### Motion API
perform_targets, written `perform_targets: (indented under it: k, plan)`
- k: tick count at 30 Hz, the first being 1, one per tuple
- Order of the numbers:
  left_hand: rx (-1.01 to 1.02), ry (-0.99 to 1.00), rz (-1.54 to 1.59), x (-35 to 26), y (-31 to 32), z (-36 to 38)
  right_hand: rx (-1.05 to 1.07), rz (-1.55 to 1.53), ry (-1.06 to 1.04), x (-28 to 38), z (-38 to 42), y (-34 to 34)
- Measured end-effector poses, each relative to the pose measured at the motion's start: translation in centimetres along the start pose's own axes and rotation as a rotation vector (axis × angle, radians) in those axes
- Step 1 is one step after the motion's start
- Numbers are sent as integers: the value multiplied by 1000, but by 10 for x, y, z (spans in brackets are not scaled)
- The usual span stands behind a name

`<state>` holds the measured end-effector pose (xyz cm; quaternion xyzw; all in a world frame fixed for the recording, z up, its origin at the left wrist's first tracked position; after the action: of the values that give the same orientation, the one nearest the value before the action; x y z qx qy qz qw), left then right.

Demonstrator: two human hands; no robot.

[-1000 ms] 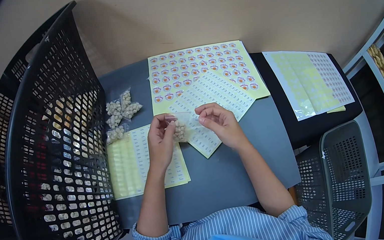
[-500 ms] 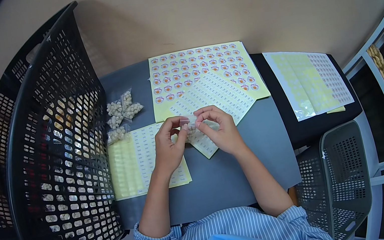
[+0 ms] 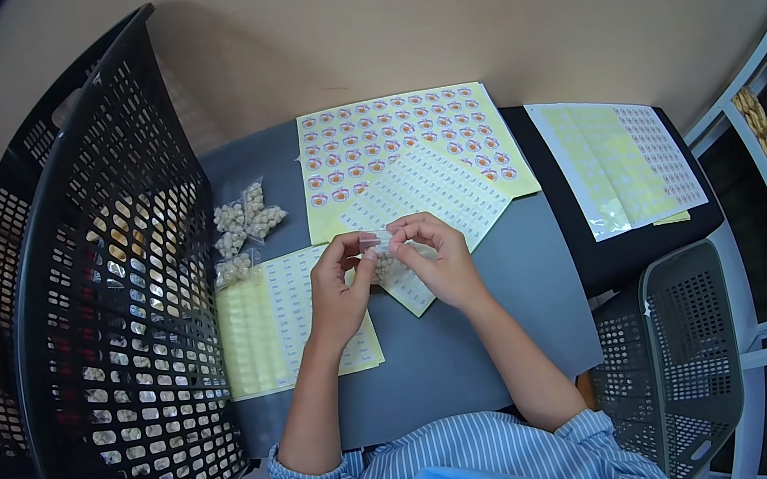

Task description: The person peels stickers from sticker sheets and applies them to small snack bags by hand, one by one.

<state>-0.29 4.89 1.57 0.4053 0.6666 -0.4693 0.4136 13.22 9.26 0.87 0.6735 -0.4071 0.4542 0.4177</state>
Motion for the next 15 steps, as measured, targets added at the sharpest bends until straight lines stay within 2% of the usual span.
perform_targets:
  k: [15]
  plan:
    - [13, 4, -14, 1, 3, 1, -70, 108, 10, 2, 1, -3]
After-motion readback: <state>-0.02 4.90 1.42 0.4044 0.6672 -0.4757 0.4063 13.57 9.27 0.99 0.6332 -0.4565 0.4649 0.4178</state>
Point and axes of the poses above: each hand's wrist, its own z-axis away from the middle knuckle, its own y-axis out of the palm, x = y × z, the point moved 5 cm from there along -z, towards the middle knuckle, and after that the axes turned 13 degrees about -z, right-handed, at the moved point
